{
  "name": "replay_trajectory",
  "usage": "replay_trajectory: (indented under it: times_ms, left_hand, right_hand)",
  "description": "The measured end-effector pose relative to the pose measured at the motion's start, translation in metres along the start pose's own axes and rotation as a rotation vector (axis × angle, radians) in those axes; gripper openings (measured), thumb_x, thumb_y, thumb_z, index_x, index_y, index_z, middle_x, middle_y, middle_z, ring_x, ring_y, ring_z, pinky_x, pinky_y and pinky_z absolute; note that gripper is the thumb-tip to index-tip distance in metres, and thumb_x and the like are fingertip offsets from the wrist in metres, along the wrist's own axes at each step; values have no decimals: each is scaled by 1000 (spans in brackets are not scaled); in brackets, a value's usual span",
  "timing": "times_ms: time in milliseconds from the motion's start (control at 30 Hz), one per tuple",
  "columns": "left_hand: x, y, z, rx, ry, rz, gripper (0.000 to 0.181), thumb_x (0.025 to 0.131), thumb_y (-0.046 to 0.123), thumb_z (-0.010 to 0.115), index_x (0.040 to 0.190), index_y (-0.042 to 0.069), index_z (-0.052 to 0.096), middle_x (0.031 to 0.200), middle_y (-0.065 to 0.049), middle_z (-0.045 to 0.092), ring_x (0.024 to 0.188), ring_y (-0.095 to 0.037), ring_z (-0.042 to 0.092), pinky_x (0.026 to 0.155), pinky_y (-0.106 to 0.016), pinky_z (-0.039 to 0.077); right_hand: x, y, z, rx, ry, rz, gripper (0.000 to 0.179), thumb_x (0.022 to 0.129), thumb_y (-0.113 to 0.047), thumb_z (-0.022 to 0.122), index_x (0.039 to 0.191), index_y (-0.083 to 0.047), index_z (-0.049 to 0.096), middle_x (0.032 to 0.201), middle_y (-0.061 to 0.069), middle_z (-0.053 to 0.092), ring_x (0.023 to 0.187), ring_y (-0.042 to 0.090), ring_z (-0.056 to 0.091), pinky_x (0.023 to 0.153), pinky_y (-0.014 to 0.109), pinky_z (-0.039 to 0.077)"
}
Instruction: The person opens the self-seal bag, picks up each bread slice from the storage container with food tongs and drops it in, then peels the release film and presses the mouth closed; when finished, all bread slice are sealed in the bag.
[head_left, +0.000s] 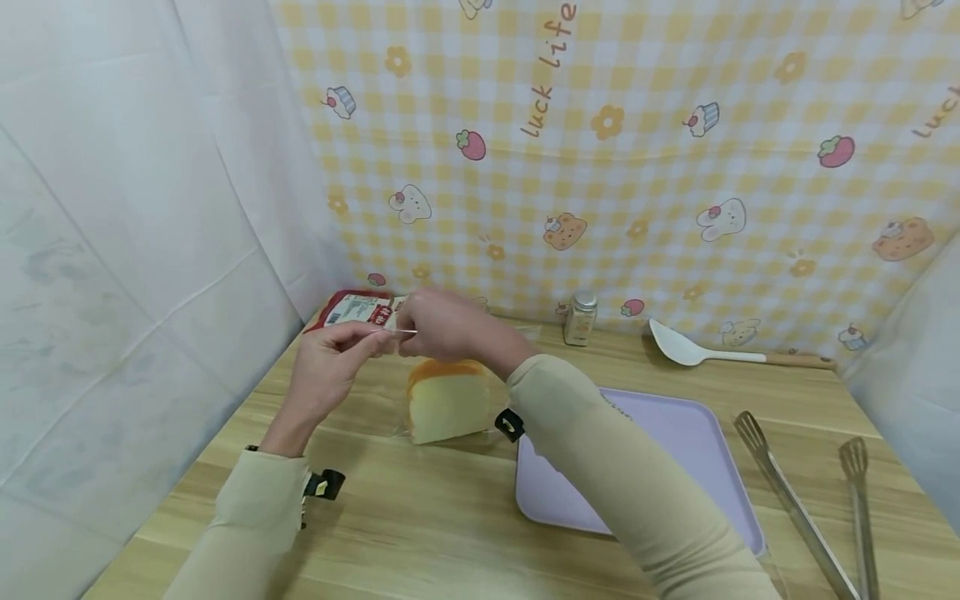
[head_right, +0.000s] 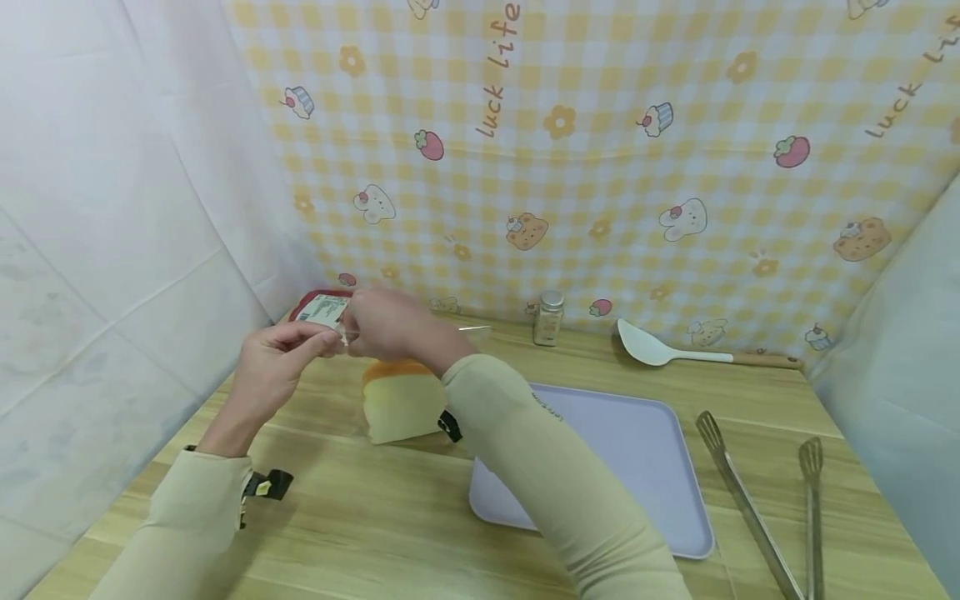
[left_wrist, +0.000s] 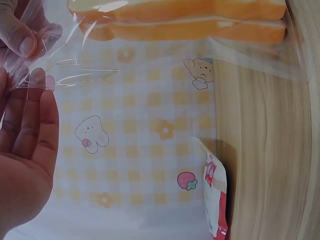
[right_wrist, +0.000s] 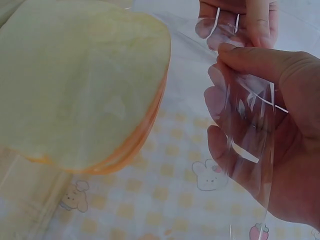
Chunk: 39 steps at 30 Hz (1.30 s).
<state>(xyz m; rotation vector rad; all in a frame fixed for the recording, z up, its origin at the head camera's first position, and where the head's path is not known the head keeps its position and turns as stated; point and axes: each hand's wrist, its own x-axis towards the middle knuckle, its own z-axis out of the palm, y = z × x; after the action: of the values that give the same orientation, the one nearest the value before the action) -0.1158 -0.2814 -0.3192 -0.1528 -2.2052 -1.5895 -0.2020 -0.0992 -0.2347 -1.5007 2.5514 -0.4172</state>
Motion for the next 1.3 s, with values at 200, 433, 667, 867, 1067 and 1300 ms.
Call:
replay_trajectory:
  times_ms: [200, 433, 667, 867, 1067, 1300]
  left_hand:
    - [0, -1, 1, -1, 6, 14, 23, 100, 19, 76, 106, -4, 78, 84, 15, 79, 84, -8, 76, 77, -19, 58]
    - [0, -2, 2, 7, -75, -46, 25, 101, 24, 74, 110, 1, 78, 90, 12, 79, 87, -9, 74, 81, -21, 59]
    - [-2, -2, 2, 124, -95, -82, 22, 98, 30, 78, 107, 11, 81, 100, 14, 77, 90, -4, 69, 76, -21, 54]
    - [0, 2, 6, 161, -69, -28, 18, 97, 26, 79, 101, 9, 82, 95, 10, 78, 81, -5, 65, 65, -22, 48]
    - [0, 3, 5, 169, -35, -11, 14, 95, 18, 81, 100, 5, 83, 97, 4, 80, 80, 1, 67, 60, -20, 47]
    - [0, 0, 3, 164, -31, -1, 17, 95, 15, 81, 103, 0, 82, 98, 2, 80, 79, 3, 67, 61, -18, 48]
  right_hand:
    - [-6, 8, -2, -26, 5, -20, 15, 96, -12, 74, 82, -10, 80, 71, -8, 59, 66, 8, 45, 60, 22, 34]
    - [-14, 15, -2, -47, 15, -26, 31, 93, -9, 73, 64, -17, 64, 61, -9, 52, 60, 7, 43, 60, 23, 34]
    - [-15, 17, -1, -41, 5, -58, 34, 96, -12, 73, 65, -18, 62, 61, -9, 51, 58, 6, 41, 60, 22, 34]
    - [-24, 24, -5, -16, -4, -9, 20, 98, -14, 73, 79, -11, 78, 72, -5, 65, 65, 8, 51, 64, 23, 42]
    - [-35, 34, -8, -6, -5, 28, 15, 99, -15, 73, 87, -12, 80, 88, -1, 74, 78, 11, 62, 76, 26, 52]
    - [-46, 45, -11, 20, -11, 58, 13, 101, -17, 72, 95, -11, 82, 96, 1, 75, 87, 13, 67, 82, 28, 56]
